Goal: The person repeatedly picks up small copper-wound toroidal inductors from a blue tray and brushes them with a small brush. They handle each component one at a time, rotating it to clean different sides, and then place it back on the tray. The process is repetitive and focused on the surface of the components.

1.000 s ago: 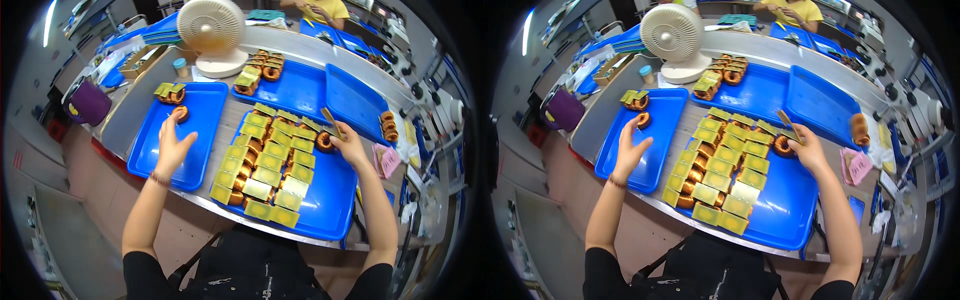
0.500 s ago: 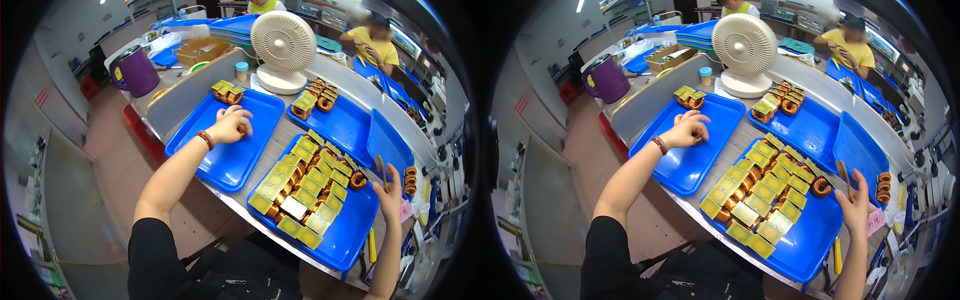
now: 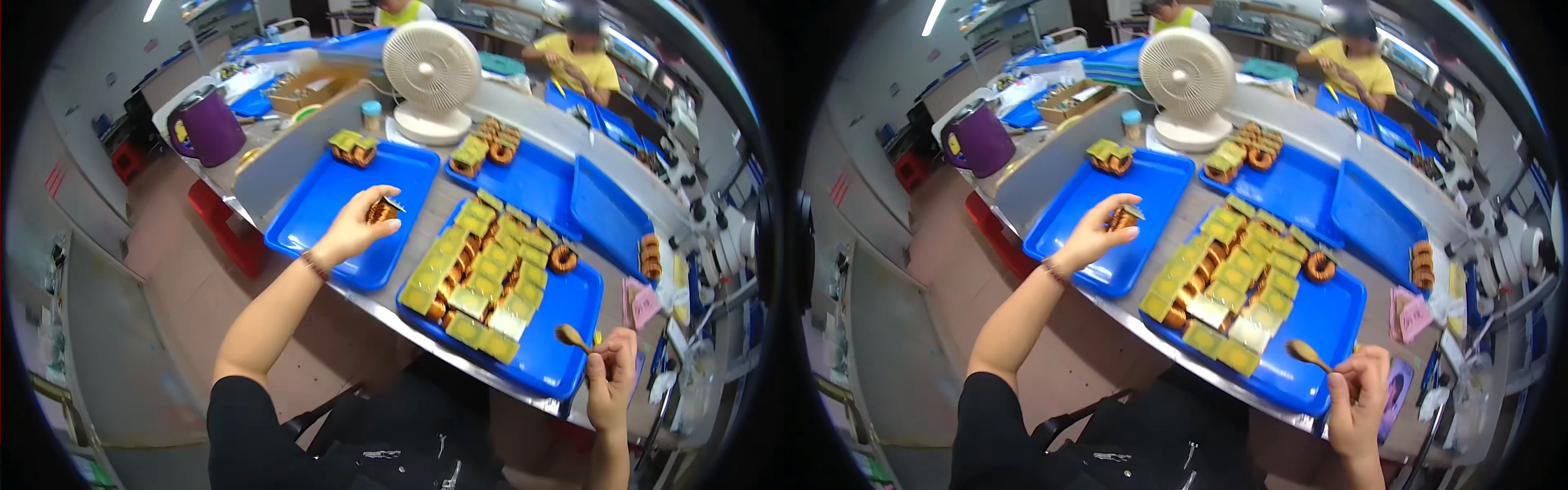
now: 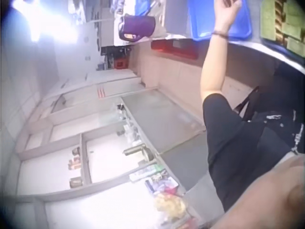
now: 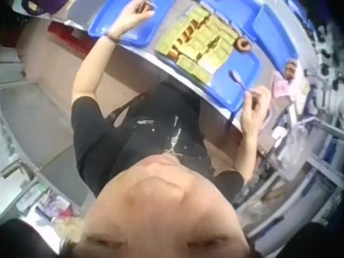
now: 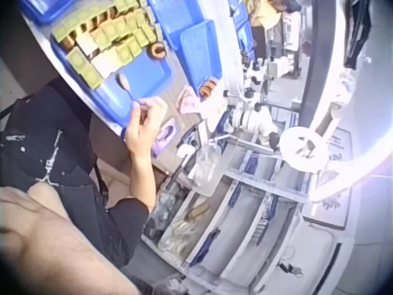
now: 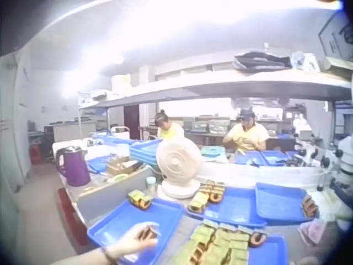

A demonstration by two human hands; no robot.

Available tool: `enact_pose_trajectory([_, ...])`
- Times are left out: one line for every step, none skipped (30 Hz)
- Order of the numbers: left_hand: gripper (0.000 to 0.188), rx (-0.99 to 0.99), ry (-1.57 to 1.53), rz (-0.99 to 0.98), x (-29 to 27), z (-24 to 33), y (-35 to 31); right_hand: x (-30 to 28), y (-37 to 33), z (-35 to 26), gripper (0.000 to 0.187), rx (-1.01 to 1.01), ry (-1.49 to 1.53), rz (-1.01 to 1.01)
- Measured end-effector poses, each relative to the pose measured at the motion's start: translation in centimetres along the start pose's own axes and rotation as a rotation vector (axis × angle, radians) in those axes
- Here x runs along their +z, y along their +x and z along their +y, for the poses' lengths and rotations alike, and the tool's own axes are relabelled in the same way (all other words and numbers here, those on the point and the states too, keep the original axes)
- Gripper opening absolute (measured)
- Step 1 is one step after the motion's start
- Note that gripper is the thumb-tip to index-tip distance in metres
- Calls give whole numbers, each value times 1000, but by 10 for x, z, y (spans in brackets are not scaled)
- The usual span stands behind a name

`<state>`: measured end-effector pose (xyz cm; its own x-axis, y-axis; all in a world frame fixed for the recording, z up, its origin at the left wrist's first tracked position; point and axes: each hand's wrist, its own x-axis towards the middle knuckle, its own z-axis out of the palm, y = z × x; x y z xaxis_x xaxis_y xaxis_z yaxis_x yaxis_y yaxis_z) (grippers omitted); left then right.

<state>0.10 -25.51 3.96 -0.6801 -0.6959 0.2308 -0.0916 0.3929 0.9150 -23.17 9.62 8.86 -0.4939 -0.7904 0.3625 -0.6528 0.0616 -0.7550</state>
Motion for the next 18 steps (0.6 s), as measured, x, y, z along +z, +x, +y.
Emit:
enact_pose_trajectory([49,118,-25,-67,11,19,-19,8,-8,-11,8,86,45,46])
enact_pose_trajectory([54,69,-119,-130,20,41,-37,10,-9,-9,6,-76,-83,-7])
enact_pose_trajectory([62,41,-237,-196,32,58,-60,17,-18,-9,7,-86,-86,21])
enact_pose_trajectory([68,90,-355,-232,46,63,-82,25,-25,-19,9,-77,-32,41])
enact_pose_trajectory([71,74,-336,-258,62,68,-107,33,-29,-26,11,-216,-75,37])
enact_pose_trajectory([74,71,-294,-271,75,74,-128,41,-36,-38,11,-258,-23,-43])
enact_pose_trajectory([76,57,-381,-310,89,74,-145,51,-42,-39,14,-399,21,-75])
enact_pose_trajectory([77,51,-485,-360,104,71,-158,64,-49,-37,19,-479,37,-85])
enact_pose_trajectory([80,125,-400,-402,112,71,-164,67,-55,-27,21,-481,-1,-82])
enact_pose_trajectory([80,139,-488,-387,120,65,-169,68,-59,-19,24,-489,-38,-81])
enact_pose_trajectory([79,118,-470,-366,126,59,-170,66,-63,-15,24,-458,-70,-65])
enact_pose_trajectory([79,97,-439,-334,129,56,-173,66,-66,-12,25,-439,-90,-53])
enact_pose_trajectory([81,97,-421,-356,132,51,-173,66,-68,-10,23,-461,-104,-39])
enact_pose_trajectory([83,89,-451,-372,138,48,-178,64,-73,-12,22,-409,-37,-31])
enact_pose_trajectory([84,82,-475,-387,141,45,-180,62,-75,-17,21,-361,33,-21])
enact_pose_trajectory([85,75,-499,-399,143,43,-183,60,-76,-21,20,-314,104,-10])
enact_pose_trajectory([90,72,-501,-437,142,45,-183,57,-79,-21,15,-271,117,-24])
enact_pose_trajectory([91,54,-574,-448,143,48,-185,56,-80,-15,13,-315,18,-11])
